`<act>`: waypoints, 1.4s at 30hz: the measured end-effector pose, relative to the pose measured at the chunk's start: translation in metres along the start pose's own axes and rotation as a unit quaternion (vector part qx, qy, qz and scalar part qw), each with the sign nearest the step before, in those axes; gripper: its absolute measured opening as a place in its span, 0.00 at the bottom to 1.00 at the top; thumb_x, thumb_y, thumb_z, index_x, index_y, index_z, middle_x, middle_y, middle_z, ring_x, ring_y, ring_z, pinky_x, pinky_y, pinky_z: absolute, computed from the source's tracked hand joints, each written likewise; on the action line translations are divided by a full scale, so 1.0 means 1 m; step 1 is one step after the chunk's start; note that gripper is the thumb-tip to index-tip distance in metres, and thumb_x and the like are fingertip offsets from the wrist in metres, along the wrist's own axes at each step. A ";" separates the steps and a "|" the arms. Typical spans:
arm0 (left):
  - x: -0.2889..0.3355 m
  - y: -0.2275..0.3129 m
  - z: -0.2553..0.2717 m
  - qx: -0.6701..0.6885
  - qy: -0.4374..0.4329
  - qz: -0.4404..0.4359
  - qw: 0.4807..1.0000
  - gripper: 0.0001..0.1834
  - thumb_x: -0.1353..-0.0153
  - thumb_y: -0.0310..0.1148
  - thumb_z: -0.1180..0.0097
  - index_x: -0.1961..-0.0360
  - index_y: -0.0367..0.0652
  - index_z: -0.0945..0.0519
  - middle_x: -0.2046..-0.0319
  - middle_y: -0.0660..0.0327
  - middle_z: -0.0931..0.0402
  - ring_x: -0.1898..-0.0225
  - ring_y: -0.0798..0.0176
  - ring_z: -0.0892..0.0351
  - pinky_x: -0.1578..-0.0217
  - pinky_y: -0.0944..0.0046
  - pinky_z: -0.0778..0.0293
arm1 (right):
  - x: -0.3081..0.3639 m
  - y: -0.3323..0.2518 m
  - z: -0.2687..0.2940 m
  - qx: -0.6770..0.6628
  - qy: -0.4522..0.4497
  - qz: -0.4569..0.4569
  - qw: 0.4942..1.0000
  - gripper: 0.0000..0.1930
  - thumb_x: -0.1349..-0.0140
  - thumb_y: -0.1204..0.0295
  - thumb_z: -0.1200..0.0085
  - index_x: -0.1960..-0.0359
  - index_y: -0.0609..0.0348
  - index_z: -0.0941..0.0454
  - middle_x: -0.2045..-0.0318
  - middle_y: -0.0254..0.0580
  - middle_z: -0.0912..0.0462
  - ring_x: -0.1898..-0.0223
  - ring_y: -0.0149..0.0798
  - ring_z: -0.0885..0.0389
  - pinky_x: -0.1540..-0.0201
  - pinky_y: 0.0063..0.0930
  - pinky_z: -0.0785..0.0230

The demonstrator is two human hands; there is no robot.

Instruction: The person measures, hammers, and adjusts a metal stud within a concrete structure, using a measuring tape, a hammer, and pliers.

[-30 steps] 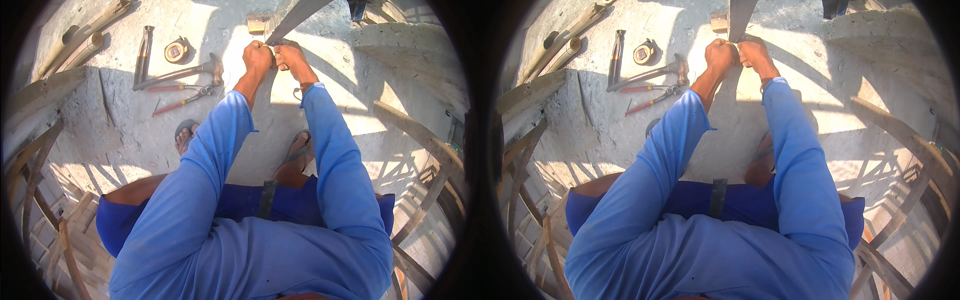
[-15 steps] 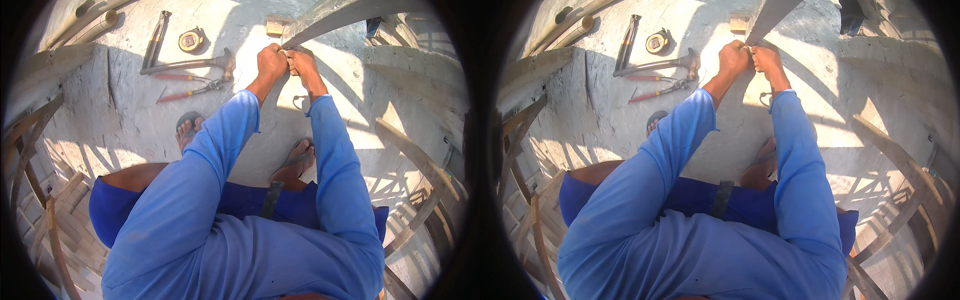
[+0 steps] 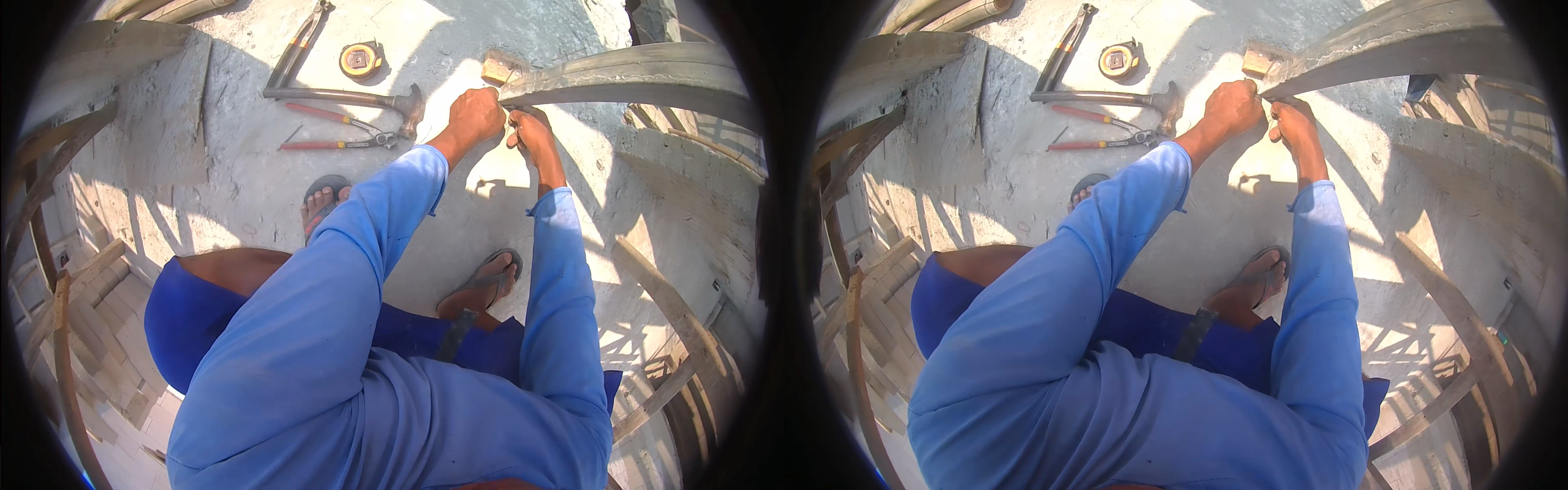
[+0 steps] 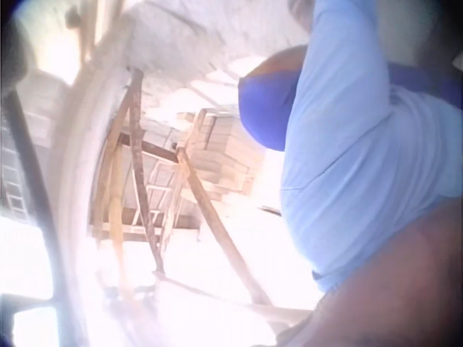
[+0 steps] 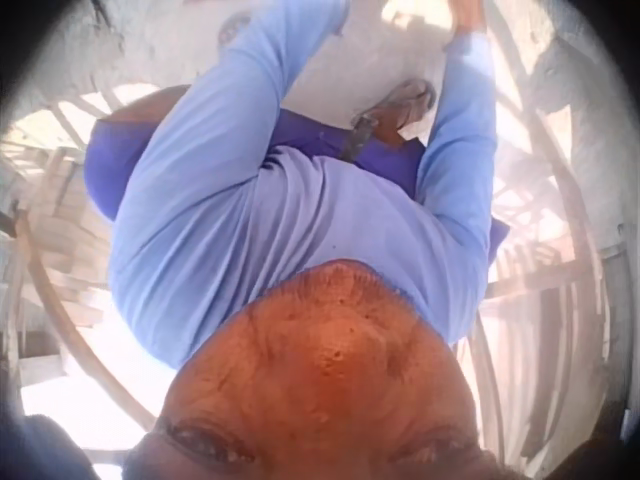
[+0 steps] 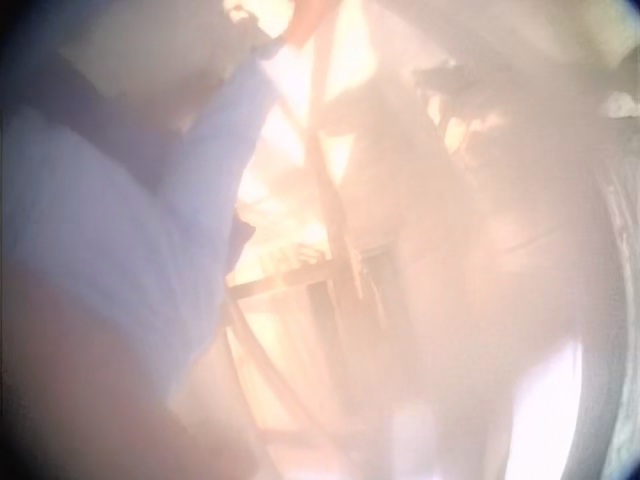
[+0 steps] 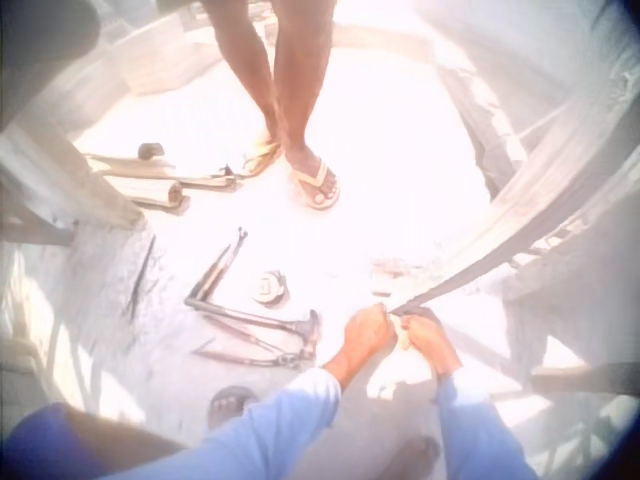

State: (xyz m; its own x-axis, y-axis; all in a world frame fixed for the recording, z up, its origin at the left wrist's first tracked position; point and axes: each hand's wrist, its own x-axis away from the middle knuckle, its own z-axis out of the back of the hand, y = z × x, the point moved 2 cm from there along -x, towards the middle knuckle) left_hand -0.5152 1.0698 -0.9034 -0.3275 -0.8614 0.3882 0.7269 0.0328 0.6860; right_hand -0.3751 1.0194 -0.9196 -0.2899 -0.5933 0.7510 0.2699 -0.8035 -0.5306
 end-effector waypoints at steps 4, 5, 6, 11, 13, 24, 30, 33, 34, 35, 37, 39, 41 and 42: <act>-0.004 -0.001 0.000 0.020 0.007 -0.006 1.000 0.14 0.50 0.31 0.52 0.70 0.31 0.20 0.68 0.39 0.22 0.62 0.39 0.21 0.59 0.49 0.26 | -0.010 0.009 0.003 0.018 0.009 -0.003 1.000 0.19 0.40 0.54 0.59 0.67 0.57 0.23 0.86 0.35 0.28 0.80 0.30 0.34 0.70 0.24 0.42; -0.005 0.000 0.001 0.026 0.007 -0.003 1.000 0.14 0.50 0.31 0.52 0.70 0.31 0.20 0.68 0.39 0.22 0.62 0.39 0.21 0.59 0.49 0.26 | -0.013 0.011 0.003 0.018 0.007 0.002 1.000 0.19 0.39 0.55 0.59 0.68 0.57 0.24 0.87 0.35 0.28 0.82 0.29 0.35 0.73 0.24 0.44; -0.005 0.000 0.001 0.032 0.006 0.000 0.999 0.14 0.50 0.31 0.52 0.71 0.30 0.20 0.68 0.38 0.22 0.63 0.39 0.21 0.59 0.50 0.26 | -0.016 0.013 0.004 0.018 0.006 0.006 1.000 0.18 0.38 0.55 0.59 0.70 0.56 0.24 0.87 0.35 0.28 0.83 0.29 0.37 0.76 0.24 0.46; -0.017 0.000 -0.003 0.160 -0.007 0.062 0.985 0.15 0.51 0.31 0.50 0.70 0.27 0.20 0.67 0.36 0.22 0.62 0.40 0.20 0.60 0.51 0.25 | -0.016 0.001 0.020 0.144 0.036 0.069 0.986 0.19 0.37 0.56 0.59 0.75 0.58 0.25 0.86 0.36 0.28 0.82 0.31 0.31 0.76 0.28 0.42; -0.017 0.003 -0.001 0.193 -0.020 0.093 0.977 0.15 0.50 0.31 0.50 0.70 0.27 0.20 0.66 0.36 0.22 0.61 0.41 0.20 0.59 0.52 0.25 | -0.026 -0.002 0.028 0.267 0.026 0.140 0.953 0.19 0.38 0.57 0.58 0.74 0.61 0.24 0.85 0.40 0.26 0.80 0.33 0.27 0.73 0.32 0.38; -0.028 0.021 0.023 0.064 0.014 -0.025 0.998 0.20 0.48 0.28 0.52 0.51 0.42 0.23 0.59 0.44 0.21 0.54 0.44 0.22 0.54 0.52 0.27 | -0.002 -0.037 0.032 0.384 0.031 0.101 0.917 0.20 0.45 0.60 0.57 0.58 0.58 0.22 0.59 0.50 0.22 0.58 0.48 0.22 0.54 0.38 0.33; -0.033 0.016 0.015 -0.054 -0.049 -0.110 0.991 0.28 0.47 0.28 0.52 0.42 0.54 0.29 0.60 0.48 0.21 0.56 0.46 0.22 0.54 0.52 0.27 | -0.013 -0.018 0.035 0.424 0.079 0.209 0.877 0.19 0.42 0.59 0.59 0.62 0.60 0.21 0.69 0.54 0.20 0.69 0.44 0.18 0.61 0.37 0.31; -0.029 0.021 0.017 -0.091 -0.086 -0.093 0.988 0.30 0.46 0.27 0.53 0.39 0.54 0.32 0.58 0.49 0.21 0.55 0.46 0.23 0.53 0.53 0.28 | -0.014 -0.018 0.035 0.426 0.066 0.218 0.875 0.19 0.42 0.59 0.59 0.58 0.58 0.22 0.63 0.52 0.21 0.62 0.46 0.21 0.56 0.38 0.32; -0.029 0.021 0.017 -0.079 -0.079 -0.092 0.989 0.30 0.46 0.27 0.53 0.39 0.53 0.32 0.58 0.48 0.21 0.55 0.46 0.23 0.53 0.53 0.28 | -0.013 -0.021 0.037 0.423 0.040 0.189 0.885 0.20 0.42 0.60 0.58 0.55 0.56 0.22 0.57 0.50 0.22 0.56 0.48 0.23 0.51 0.38 0.33; -0.029 0.019 0.018 -0.066 -0.073 -0.091 0.991 0.30 0.46 0.27 0.53 0.39 0.52 0.32 0.58 0.48 0.22 0.55 0.45 0.23 0.53 0.52 0.28 | -0.009 -0.026 0.036 0.420 0.015 0.160 0.893 0.21 0.42 0.60 0.58 0.52 0.54 0.23 0.50 0.48 0.23 0.49 0.50 0.26 0.46 0.39 0.34; -0.029 0.016 0.017 -0.049 -0.063 -0.087 0.993 0.29 0.47 0.27 0.53 0.39 0.50 0.32 0.58 0.47 0.22 0.54 0.45 0.23 0.53 0.52 0.28 | -0.005 -0.033 0.031 0.391 0.006 0.125 0.912 0.21 0.42 0.59 0.58 0.51 0.54 0.23 0.50 0.48 0.23 0.49 0.51 0.26 0.46 0.39 0.34; -0.032 0.016 0.010 -0.037 -0.061 -0.090 0.993 0.30 0.47 0.27 0.52 0.39 0.48 0.32 0.58 0.46 0.22 0.54 0.45 0.24 0.53 0.52 0.29 | -0.005 -0.030 0.030 0.379 0.007 0.093 0.921 0.21 0.42 0.59 0.58 0.51 0.53 0.24 0.49 0.48 0.24 0.49 0.51 0.26 0.46 0.39 0.34; -0.033 0.017 0.007 -0.031 -0.063 -0.084 0.994 0.30 0.47 0.26 0.52 0.39 0.48 0.32 0.58 0.46 0.22 0.54 0.45 0.24 0.54 0.51 0.29 | -0.007 -0.028 0.029 0.386 0.009 0.074 0.919 0.21 0.41 0.59 0.58 0.50 0.53 0.24 0.49 0.48 0.24 0.48 0.51 0.26 0.46 0.39 0.34; -0.032 0.018 0.007 -0.029 -0.062 -0.080 0.994 0.30 0.47 0.26 0.52 0.39 0.47 0.32 0.58 0.45 0.22 0.54 0.45 0.24 0.54 0.51 0.29 | -0.007 -0.027 0.029 0.383 0.010 0.081 0.920 0.21 0.41 0.59 0.58 0.50 0.53 0.24 0.49 0.48 0.24 0.48 0.51 0.26 0.47 0.39 0.34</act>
State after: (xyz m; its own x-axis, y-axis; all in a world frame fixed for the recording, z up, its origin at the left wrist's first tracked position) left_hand -0.4960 1.1016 -0.8987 -0.5118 -0.7838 0.3517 0.6910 -0.1323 0.7106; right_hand -0.3537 1.0467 -0.8997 -0.2030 -0.7093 0.6750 0.8770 -0.4383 -0.1969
